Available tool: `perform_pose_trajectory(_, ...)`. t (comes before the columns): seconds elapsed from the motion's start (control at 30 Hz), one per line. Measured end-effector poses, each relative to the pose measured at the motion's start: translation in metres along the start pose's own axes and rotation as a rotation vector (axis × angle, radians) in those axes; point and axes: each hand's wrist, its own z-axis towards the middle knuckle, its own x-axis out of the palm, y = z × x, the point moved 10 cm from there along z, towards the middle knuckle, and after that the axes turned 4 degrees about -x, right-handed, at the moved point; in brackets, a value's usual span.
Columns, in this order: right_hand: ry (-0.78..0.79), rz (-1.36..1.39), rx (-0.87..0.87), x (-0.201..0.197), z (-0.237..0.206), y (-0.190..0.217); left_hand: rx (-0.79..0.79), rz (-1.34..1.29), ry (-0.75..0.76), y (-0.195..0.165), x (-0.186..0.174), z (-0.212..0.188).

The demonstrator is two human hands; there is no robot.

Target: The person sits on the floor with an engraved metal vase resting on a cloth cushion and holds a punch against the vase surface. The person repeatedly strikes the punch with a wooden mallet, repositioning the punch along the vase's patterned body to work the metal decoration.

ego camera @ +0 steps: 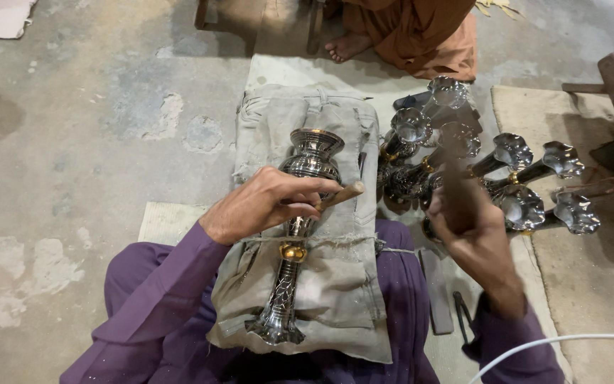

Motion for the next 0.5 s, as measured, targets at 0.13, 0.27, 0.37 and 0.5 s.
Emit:
perform_pose_trajectory(0.13,-0.096,-0.311,-0.187,-0.009,0.0,0.021,-0.022,0.006,0.01,0.004,0.003,0.001)
perform_pose_trajectory(0.27,0.007,-0.281,-0.166,0.0,0.0,0.008,-0.047,-0.011,0.013,0.007,0.004,0.0)
perform_pose_trajectory(0.37,-0.008,-0.409,-0.088,-0.004,-0.003,-0.006,-0.01,-0.027,0.003,0.003,0.001,0.0)
perform_pose_trajectory(0.5,-0.024,0.107,-0.181,-0.004,-0.006,-0.002,-0.001,-0.015,-0.009,-0.001,-0.002,0.0)
